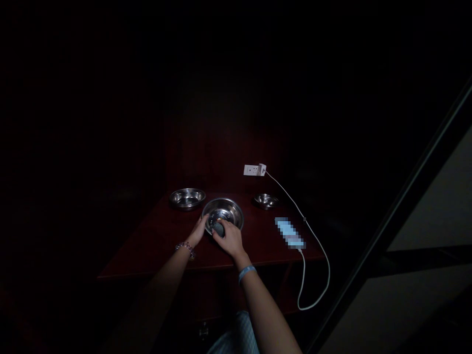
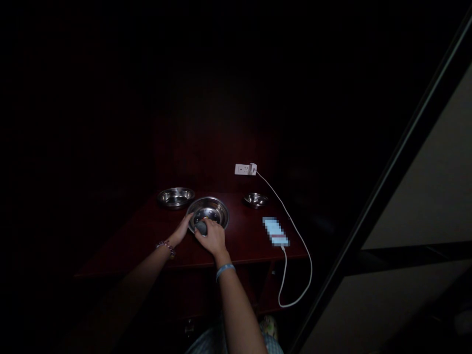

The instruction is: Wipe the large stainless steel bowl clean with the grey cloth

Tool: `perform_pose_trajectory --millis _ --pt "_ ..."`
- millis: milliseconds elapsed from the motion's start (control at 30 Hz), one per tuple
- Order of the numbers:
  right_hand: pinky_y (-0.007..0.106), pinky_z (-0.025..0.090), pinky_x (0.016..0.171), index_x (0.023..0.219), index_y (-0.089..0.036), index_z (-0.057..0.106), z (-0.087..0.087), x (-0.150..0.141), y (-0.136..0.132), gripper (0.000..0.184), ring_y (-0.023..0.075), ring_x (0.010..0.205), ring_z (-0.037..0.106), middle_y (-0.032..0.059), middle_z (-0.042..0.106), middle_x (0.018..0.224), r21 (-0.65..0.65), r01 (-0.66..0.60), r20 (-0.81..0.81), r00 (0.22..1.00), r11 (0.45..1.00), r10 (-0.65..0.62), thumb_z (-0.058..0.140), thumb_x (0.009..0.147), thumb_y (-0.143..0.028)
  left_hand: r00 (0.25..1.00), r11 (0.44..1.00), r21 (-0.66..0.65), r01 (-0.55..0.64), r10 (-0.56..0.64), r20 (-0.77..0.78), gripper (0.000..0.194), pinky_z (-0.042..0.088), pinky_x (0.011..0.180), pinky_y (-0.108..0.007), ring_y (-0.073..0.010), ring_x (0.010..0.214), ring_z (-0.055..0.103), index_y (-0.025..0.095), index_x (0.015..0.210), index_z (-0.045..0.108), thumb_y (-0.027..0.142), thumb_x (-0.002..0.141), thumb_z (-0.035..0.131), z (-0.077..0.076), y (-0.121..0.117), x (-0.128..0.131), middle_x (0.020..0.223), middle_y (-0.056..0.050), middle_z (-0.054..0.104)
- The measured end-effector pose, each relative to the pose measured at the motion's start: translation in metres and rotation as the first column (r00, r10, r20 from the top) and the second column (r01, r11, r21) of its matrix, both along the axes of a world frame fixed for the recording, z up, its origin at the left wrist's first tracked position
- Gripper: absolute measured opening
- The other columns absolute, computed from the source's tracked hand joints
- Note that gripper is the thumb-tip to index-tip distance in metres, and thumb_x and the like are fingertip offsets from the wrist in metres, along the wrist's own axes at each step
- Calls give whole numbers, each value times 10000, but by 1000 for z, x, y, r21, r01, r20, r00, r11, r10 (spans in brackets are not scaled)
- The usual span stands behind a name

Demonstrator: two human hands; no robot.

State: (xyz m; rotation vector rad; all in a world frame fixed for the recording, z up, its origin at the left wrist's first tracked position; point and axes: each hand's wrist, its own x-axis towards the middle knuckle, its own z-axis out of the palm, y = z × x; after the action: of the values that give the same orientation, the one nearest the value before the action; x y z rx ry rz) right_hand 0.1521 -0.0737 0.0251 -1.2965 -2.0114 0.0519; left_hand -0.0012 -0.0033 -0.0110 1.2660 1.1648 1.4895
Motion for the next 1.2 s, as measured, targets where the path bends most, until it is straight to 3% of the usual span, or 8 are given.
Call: perform_pose_trajectory --millis 400,533,800,1000,1200 --pt "285 509 898 1231 -212 601 -3 6 3 353 202 1042 699 75 730 1156 -38 17 -280 960 999 -27 388 1007 -383 997 999 4 48 -49 59 477 400 1109 -433 -280 1241 597 140 1196 656 455 868 510 -11 13 0 1296 -141 673" --pt "275 508 910 1236 -224 584 1 7 0 325 191 1066 691 58 725 1169 -32 15 -360 933 999 -26 425 987 -360 998 999 20 36 -37 54 472 396 1113 -437 -282 1238 599 150 1190 664 454 858 522 -11 13 -1 1280 -130 684" --pt "290 450 1054 1298 -295 616 4 11 -5 469 166 1196 622 -23 673 1298 0 -184 -229 957 983 180 485 872 -147 998 999 26 37 -38 48 459 413 1101 -399 -262 1246 595 154 1177 672 452 873 498 -8 10 -1 1289 -120 680" --pt "308 463 1024 1263 -307 655 6 10 -4 412 161 1145 628 -8 704 1232 -20 -177 -156 973 984 172 380 976 -198 1000 1000 -1 7 -7 24 455 433 1085 -381 -258 1237 603 152 1154 683 457 894 467 -2 6 2 1262 -119 696" --pt "310 426 1060 1241 -277 659 3 9 0 471 161 1207 583 -14 675 1286 28 -194 -155 968 981 195 409 887 -94 999 999 22 25 -26 46 484 435 1081 -384 -262 1226 611 150 1167 683 482 880 479 0 4 3 1253 -120 700"
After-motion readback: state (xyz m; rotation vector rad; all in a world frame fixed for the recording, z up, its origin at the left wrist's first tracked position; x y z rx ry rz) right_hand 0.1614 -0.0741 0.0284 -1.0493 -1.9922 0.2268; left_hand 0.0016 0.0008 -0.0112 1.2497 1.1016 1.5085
